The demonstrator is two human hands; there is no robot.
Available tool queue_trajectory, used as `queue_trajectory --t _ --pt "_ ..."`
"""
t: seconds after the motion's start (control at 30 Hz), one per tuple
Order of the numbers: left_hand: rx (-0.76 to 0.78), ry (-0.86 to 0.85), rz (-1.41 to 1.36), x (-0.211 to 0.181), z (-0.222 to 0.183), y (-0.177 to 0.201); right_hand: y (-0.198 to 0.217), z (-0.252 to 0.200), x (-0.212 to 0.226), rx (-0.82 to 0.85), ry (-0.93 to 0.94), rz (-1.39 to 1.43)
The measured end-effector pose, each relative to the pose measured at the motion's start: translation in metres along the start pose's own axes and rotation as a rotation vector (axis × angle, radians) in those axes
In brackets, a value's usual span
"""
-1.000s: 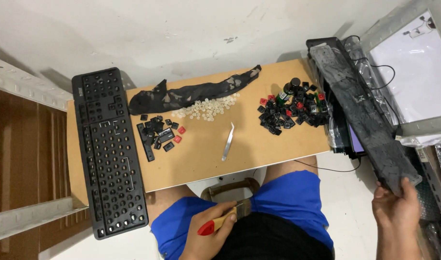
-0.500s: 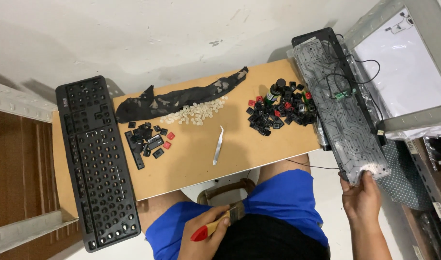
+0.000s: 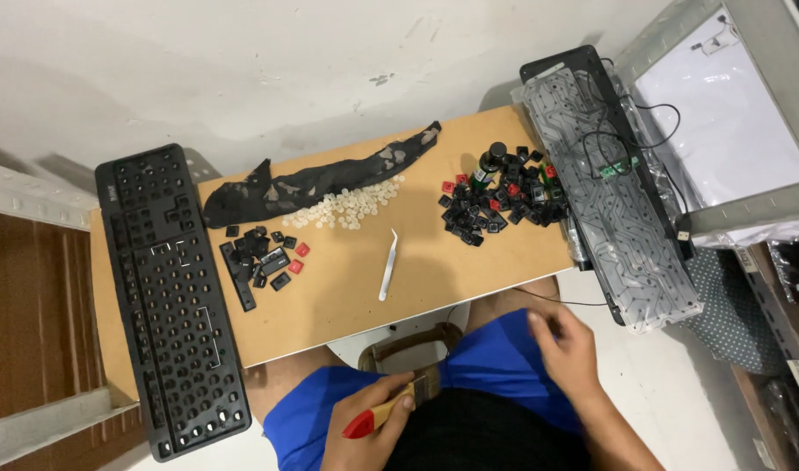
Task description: Cleaning individual keyboard keycaps using a paintbrush to remove dust and debris.
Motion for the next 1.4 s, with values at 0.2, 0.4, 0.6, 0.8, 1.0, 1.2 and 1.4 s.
queue_trajectory --t 0.2,0.4,0.6,0.8,1.0,1.2,1.4 --pt "0.017 0.075 0.034 0.000 -0.005 0.002 -0.033 0.093 0.088 -0.024 0.483 -0.339" --pt "-0.017 0.165 0.044 0.021 -0.017 0.007 -0.048 0.115 0.089 -0.005 0.551 -0.440" --pt "-0.007 0.125 0.027 0.008 -0.013 0.012 -0.040 0.114 0.092 -0.012 0.574 -0.370" --pt "-0.104 0.031 -0.020 -0.005 -0.008 0.016 -0.021 0.085 0.081 0.006 0.275 0.054" --pt "-0.167 0.186 -0.282 0.008 0.004 0.009 -0.106 0.010 0.029 0.333 -0.343 0.873" --pt "-0.286 -0.100 -0.205 -0.050 0.007 0.031 -0.149 -0.014 0.023 0.452 -0.486 0.938" --pt "-0.267 -0.258 -0.064 -0.075 0.005 0.030 -0.141 -0.004 0.053 0.468 -0.322 0.914"
Point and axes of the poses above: each hand's wrist, its own z-axis towards the middle knuckle, its own y-axis out of the back of the hand, x = y × z, the point moved 9 cm from there along z, towards the middle knuckle, and after that the axes turned 3 degrees about x, right-handed, at the moved point
